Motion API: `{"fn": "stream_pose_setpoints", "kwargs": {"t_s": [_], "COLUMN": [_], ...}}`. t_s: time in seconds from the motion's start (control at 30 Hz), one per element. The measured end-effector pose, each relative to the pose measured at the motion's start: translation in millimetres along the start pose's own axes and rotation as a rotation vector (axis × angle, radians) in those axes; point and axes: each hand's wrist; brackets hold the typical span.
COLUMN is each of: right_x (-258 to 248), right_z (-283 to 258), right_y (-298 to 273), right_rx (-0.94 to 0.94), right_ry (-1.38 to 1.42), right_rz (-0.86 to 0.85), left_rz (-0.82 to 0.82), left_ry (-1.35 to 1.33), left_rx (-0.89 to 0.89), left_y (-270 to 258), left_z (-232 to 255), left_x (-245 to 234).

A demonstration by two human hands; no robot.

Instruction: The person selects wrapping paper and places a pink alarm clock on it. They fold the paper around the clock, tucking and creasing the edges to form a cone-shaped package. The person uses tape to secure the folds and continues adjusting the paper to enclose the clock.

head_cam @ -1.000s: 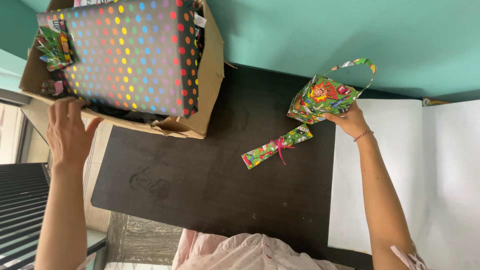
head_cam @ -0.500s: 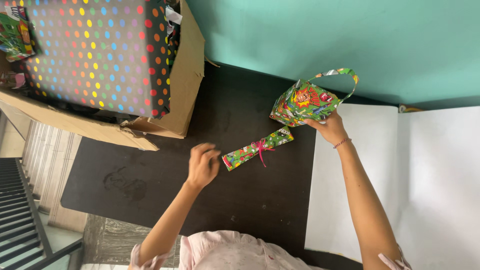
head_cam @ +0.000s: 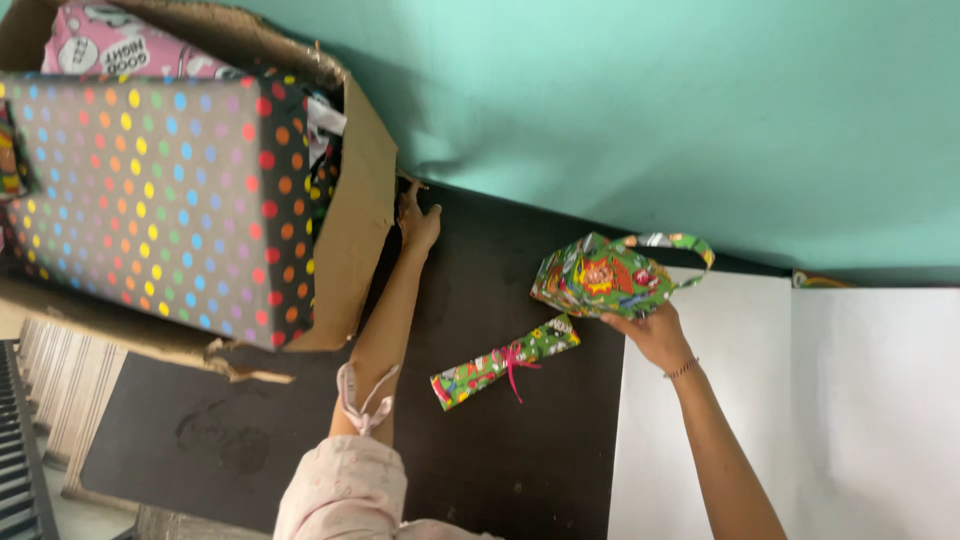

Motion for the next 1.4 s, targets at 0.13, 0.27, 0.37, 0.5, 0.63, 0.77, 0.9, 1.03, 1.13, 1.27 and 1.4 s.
{"fn": "stream_pose_setpoints", "kwargs": {"t_s": [0.13, 0.27, 0.37, 0.5, 0.63, 0.77, 0.9, 1.03, 1.13, 1.27, 1.4], "right_x": [-2, -2, -2, -2, -1, -1, -1, -2, -4, -4, 1], "right_z": [-7, -14, -16, -16, -15, -11, -6, -4, -3, -4, -4], "right_y": [-3, 0, 2, 0, 4, 4, 4, 6, 12, 21, 22], "right_rx": [0.084, -0.080, -0.090, -0.028, 0.015, -0.031, -0.127, -0.152, -0.083, -0.109, -0.115], "right_ry": [-0.001, -0.051, -0.027, 0.068, 0.048, 0.088, 0.098, 0.069, 0.143, 0.100, 0.186], "right_rz": [-0.004, 0.012, 0.005, 0.006, 0.014, 0.019, 0.031, 0.046, 0.052, 0.028, 0.045], "left_rz": [0.057, 0.225, 0.200, -0.009, -0.304, -0.579, -0.510, -0.315, -0.183, -0.404, -0.632], "left_ry": [-0.112, -0.344, -0.645, -0.703, -0.338, -0.186, -0.285, -0.305, -0.116, 0.492, 0.902], "left_rx": [-0.139, 0.014, 0.080, -0.050, 0.144, -0.002, -0.046, -0.025, -0.011, -0.433, -0.758], "left_y": [49, 66, 51, 13, -80, -169, -211, -236, -254, -290, -338], "left_z": [5, -5, -20, -35, -72, -104, -115, -130, -169, -257, -346], "left_x": [20, 40, 47, 33, 20, 3, -34, -67, -100, -163, -222]}}
Point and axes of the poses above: each hand's wrist, its own y-axis towards the middle knuckle, its own x-axis out of the palm, z = x × y, and after that the axes turned 14 degrees about -x, right-handed
